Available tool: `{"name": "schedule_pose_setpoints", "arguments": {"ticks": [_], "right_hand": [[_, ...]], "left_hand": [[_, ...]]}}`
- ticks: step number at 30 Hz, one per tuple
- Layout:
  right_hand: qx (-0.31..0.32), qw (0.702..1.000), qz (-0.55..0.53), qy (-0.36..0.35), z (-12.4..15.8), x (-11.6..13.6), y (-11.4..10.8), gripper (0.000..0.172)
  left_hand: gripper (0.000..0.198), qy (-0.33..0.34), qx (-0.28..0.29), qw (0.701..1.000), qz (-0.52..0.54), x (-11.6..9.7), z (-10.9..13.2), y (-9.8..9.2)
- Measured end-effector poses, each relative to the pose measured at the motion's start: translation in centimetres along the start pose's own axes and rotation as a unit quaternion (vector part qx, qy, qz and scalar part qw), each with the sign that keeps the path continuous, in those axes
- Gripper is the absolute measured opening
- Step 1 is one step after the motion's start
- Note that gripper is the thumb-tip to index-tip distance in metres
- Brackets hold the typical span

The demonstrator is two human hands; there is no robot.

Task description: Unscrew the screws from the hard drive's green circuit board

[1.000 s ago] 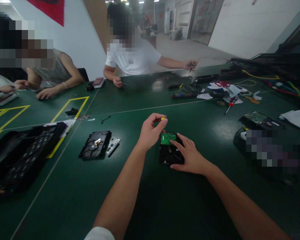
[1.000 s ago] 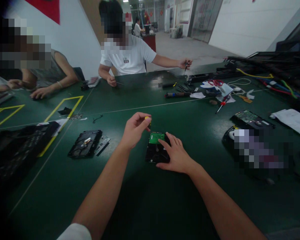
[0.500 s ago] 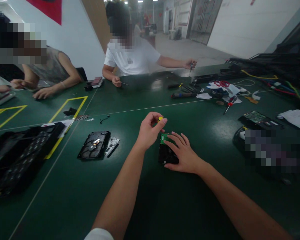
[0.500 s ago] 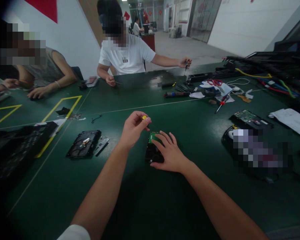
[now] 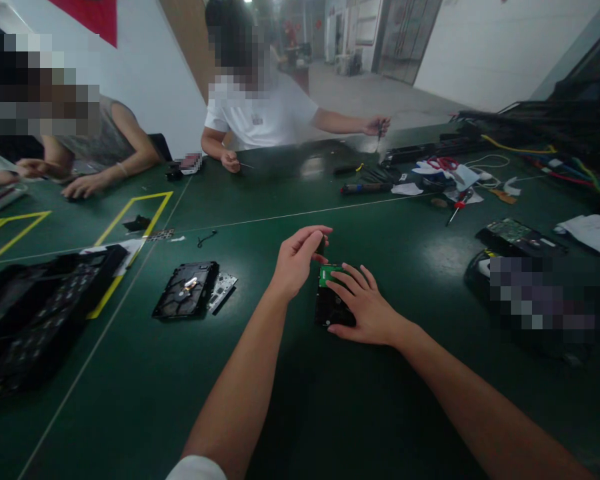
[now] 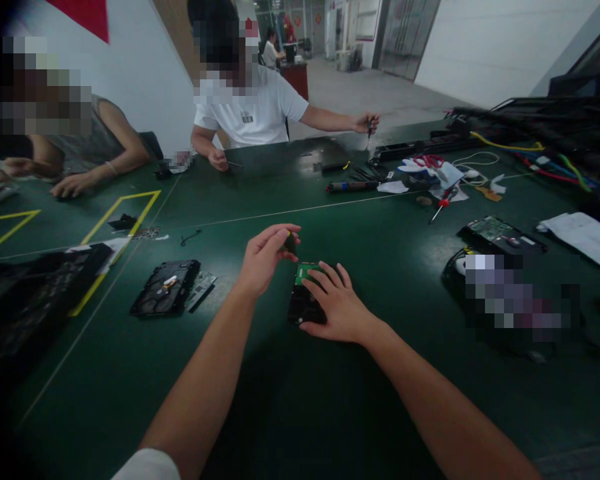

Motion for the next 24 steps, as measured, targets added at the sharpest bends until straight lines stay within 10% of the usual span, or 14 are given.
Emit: {"name": "schedule_pose_setpoints", "arguments": {"ticks": [24], "right_hand": [[-0.001, 1.000, -0.008, 0.009, 0.06, -0.41, 0.15, 0.093]], "left_hand": [[0.034, -0.005, 0.039, 0.999, -0.015, -0.61, 0.20, 0.28]]}}
Point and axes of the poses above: each hand's wrist, its own z-axis away from the middle knuckle, its own y-axis out of the palm, x = y × z, the point moved 7 cm from there along -z, towards the middle knuckle, and after that the axes turned 7 degrees about -z, right-handed, at the moved point
